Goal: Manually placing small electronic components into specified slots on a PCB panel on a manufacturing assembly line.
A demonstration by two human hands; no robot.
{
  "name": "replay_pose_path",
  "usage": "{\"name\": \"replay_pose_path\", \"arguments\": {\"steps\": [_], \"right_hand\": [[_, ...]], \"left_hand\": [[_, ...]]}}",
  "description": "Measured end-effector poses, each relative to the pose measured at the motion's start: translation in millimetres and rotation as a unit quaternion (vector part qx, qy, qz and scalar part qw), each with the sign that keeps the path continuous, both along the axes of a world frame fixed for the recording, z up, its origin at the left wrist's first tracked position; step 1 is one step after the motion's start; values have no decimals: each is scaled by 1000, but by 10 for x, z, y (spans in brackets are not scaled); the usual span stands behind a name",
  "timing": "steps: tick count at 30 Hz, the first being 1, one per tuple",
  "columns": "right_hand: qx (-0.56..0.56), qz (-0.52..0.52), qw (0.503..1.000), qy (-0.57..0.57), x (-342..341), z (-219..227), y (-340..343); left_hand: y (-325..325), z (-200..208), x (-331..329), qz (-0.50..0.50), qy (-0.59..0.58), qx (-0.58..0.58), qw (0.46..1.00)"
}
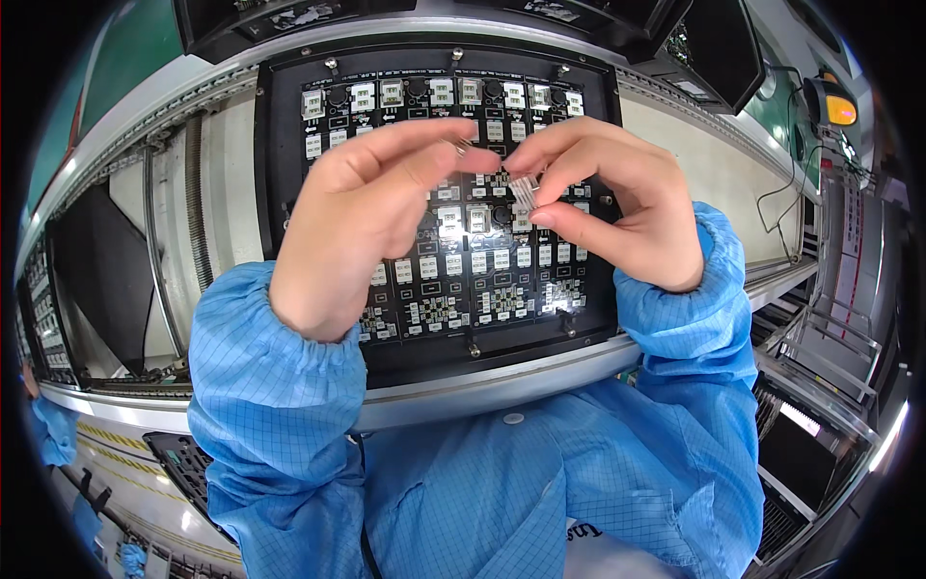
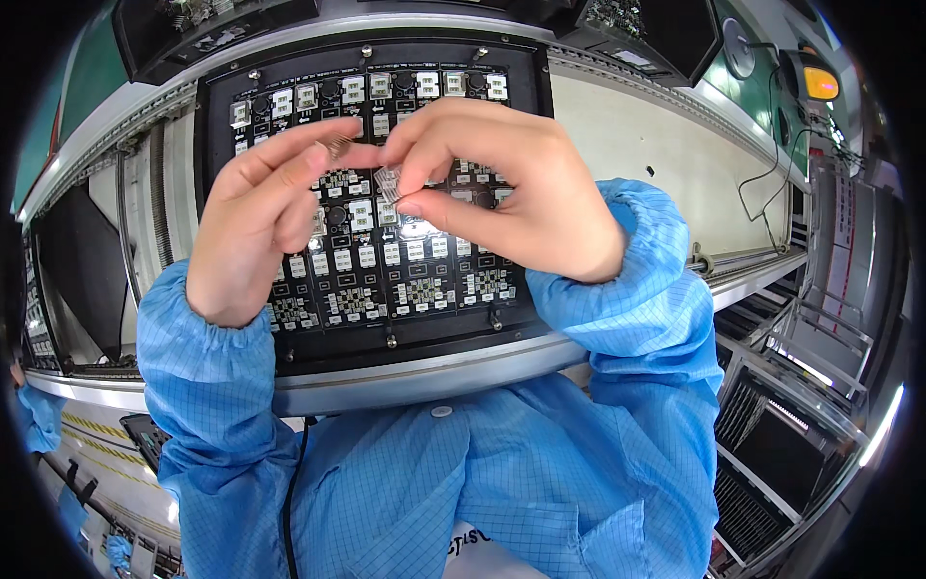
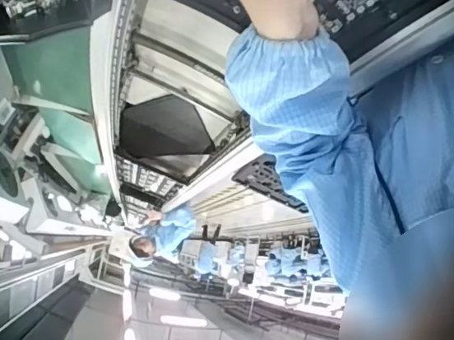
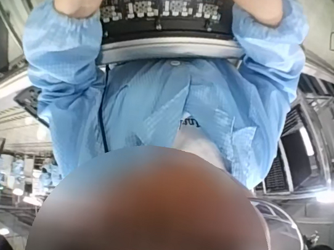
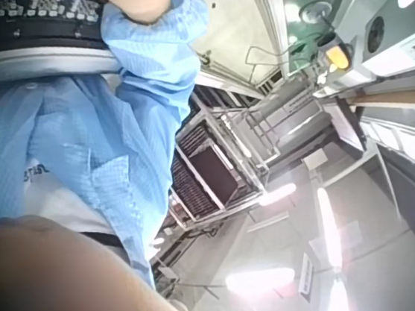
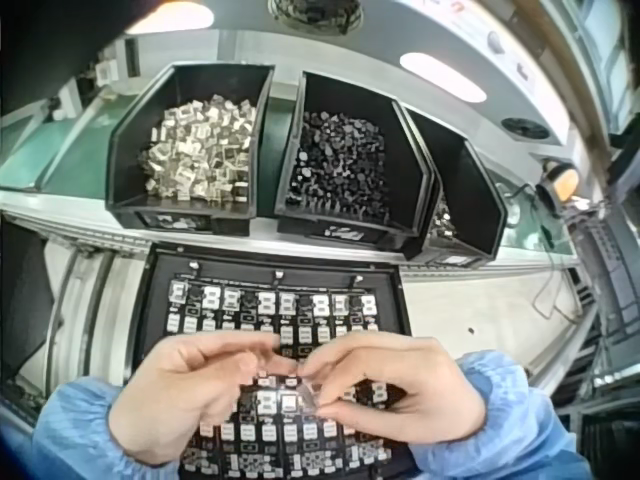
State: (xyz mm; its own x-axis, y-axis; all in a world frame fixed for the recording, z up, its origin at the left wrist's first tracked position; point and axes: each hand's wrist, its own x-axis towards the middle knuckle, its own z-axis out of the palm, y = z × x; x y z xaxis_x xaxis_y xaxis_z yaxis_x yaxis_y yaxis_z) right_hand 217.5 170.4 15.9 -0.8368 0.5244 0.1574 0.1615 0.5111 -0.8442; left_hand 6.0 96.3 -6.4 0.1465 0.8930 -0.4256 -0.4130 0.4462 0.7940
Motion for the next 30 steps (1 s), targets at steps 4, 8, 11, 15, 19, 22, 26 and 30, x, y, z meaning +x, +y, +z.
{"name": "replay_pose_path", "arguments": {"steps": [4, 8, 11, 15, 19, 22, 26, 30], "right_hand": [[-141, -32, 989, 25, 4, -38, -41], [-113, -95, 988, 41, -32, -76, -40], [-41, -82, 996, 11, -56, -83, -31], [78, -110, 991, -14, -128, -90, -90], [97, -165, 980, -57, -217, 102, -226], [116, -159, 980, -42, -252, 192, -284], [162, -160, 972, -53, -254, 277, -329], [9, -254, 966, 56, -252, 179, -352]], "left_hand": [[17, -13, -80, 13, 5, 21, 1000], [-20, 38, -8, -24, 11, 22, 999], [-35, 35, 6, -37, 28, 24, 999], [-52, 80, -72, -84, 18, 27, 996], [-121, 145, -66, -104, 24, 89, 990], [-170, 120, -47, -102, -10, 125, 987], [-214, 169, -23, -92, -84, 142, 982], [-190, 253, -94, -100, 8, 112, 989]]}}
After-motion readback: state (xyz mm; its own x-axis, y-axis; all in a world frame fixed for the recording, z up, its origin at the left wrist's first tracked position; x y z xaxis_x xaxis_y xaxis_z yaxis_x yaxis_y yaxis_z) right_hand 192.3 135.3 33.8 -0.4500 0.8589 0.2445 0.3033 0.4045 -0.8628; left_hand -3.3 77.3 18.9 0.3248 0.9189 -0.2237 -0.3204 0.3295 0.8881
